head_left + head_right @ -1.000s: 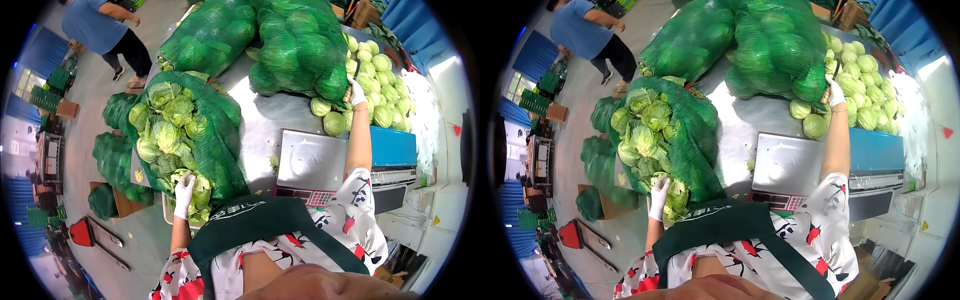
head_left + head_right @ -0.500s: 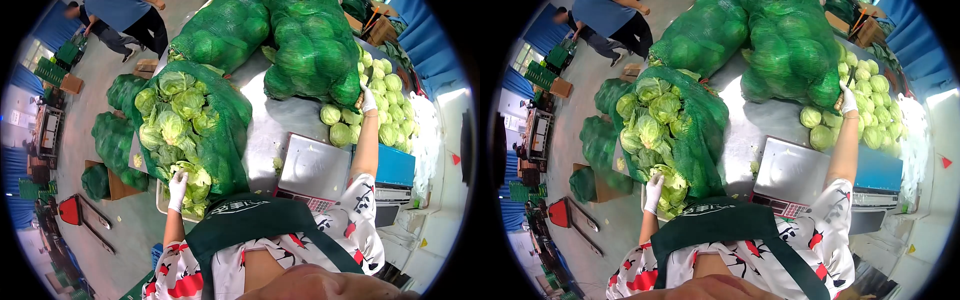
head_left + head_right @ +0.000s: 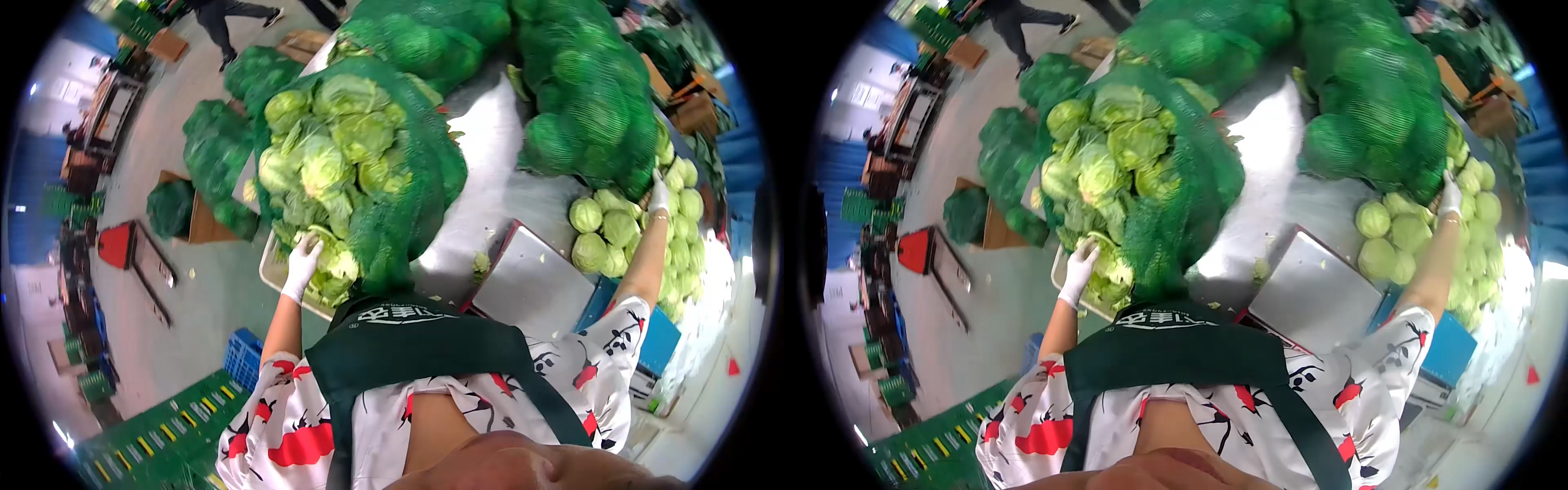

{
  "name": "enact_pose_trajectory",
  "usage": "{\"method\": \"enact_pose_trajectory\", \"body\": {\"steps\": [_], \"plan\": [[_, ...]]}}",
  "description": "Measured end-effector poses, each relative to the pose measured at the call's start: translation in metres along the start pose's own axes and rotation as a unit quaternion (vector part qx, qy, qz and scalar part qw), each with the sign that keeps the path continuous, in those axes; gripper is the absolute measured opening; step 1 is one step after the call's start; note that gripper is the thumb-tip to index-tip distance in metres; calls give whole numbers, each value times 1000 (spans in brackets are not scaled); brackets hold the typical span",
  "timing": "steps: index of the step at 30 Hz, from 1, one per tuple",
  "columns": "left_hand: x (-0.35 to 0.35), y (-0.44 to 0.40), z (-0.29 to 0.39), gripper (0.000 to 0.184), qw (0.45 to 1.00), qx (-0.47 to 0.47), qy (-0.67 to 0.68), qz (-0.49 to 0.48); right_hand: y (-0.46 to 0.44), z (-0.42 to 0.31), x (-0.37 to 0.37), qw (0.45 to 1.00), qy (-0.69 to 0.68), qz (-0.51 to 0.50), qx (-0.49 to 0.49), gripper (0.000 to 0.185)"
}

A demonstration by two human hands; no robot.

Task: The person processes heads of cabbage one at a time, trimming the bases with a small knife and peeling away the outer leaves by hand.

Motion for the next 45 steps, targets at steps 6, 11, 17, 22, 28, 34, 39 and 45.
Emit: {"method": "enact_pose_trajectory", "body": {"steps": [6, 11, 17, 22, 28, 34, 39, 45], "plan": [[31, 10, -57, 32, 973, -1, 140, 186, 64, -37, -81, 914, 148, 99, 363, 46], [42, 32, -123, 78, 928, 156, 203, 271, 367, -49, -233, 920, 167, -165, 313, 36], [30, 35, -120, 104, 936, 131, 168, 280, 555, 77, -295, 913, 206, -296, 192, 71], [20, 64, 28, 104, 936, -217, -271, 60, 603, 115, -314, 864, 361, -207, 285, 103], [14, 47, -10, 64, 951, -155, -258, -78, 555, 133, -295, 832, 379, -188, 358, 49], [89, 52, -123, 47, 932, -85, -345, 78, 530, 142, -230, 872, 348, -147, 310, 33], [101, 48, -76, 61, 932, -141, -290, 168, 550, 120, -242, 836, 429, -132, 315, 42], [-6, 51, 49, 69, 853, -441, -236, -145, 651, 58, -307, 756, 253, -252, 549, 38]]}}
Point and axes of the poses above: each hand's wrist, its own y-axis away from the middle knuckle, its own x-axis out of the back of the hand, z = x × y, the point moved 1 cm from there along -y, towards the middle knuckle, and after that the axes turned 4 degrees about -x, right-handed, at the moved point
